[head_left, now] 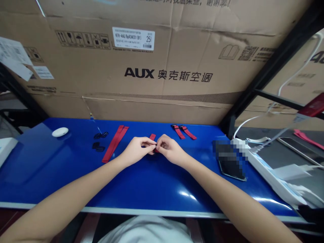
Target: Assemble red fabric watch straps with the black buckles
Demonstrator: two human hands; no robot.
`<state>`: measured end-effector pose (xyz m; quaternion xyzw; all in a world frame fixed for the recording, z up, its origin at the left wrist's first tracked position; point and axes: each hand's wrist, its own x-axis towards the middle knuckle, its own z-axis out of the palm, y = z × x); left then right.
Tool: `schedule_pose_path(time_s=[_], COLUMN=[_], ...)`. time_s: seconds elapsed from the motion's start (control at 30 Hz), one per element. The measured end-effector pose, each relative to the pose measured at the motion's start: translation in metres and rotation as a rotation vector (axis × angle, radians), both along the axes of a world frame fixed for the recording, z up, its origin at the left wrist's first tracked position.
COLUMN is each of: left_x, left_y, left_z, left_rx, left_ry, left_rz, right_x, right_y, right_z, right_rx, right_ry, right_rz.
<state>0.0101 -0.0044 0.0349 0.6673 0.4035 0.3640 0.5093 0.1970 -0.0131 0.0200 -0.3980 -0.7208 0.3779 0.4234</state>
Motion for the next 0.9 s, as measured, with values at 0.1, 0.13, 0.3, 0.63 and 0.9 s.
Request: schedule_pose_path(time_s=[0.1,0.13,0.3,0.63,0.9], left_x=[-0.002,-0.003,-0.006,-0.02,-0.022], left_y=[0.003,0.004,0.008,0.021,0.022], left_z=[-0.003,-0.004,-0.005,0.001,-0.003], left_rx=[-0.075,-0.098,-0.147,-0.131,-0.189], left_ry=[-0.137,-0.163,-0.168,-0.142,-0.125], left_rz=[-0.045,-0.059,-0.047,0.014,-0.11], right_x=[0.002,0.003,0.019,0.04,0.021], right_y=[0.002,0.003,0.009,0.022,0.014], right_z=[0.001,0.002,0.001,-0.012,-0.009], right_rx=[-0.167,-0.199,0.125,0.042,0.23], right_ry=[0.181,0.211,-0.189,-0.596,-0.533], right_rz=[0.08,0.103,-0.114,-0.216,-0.083])
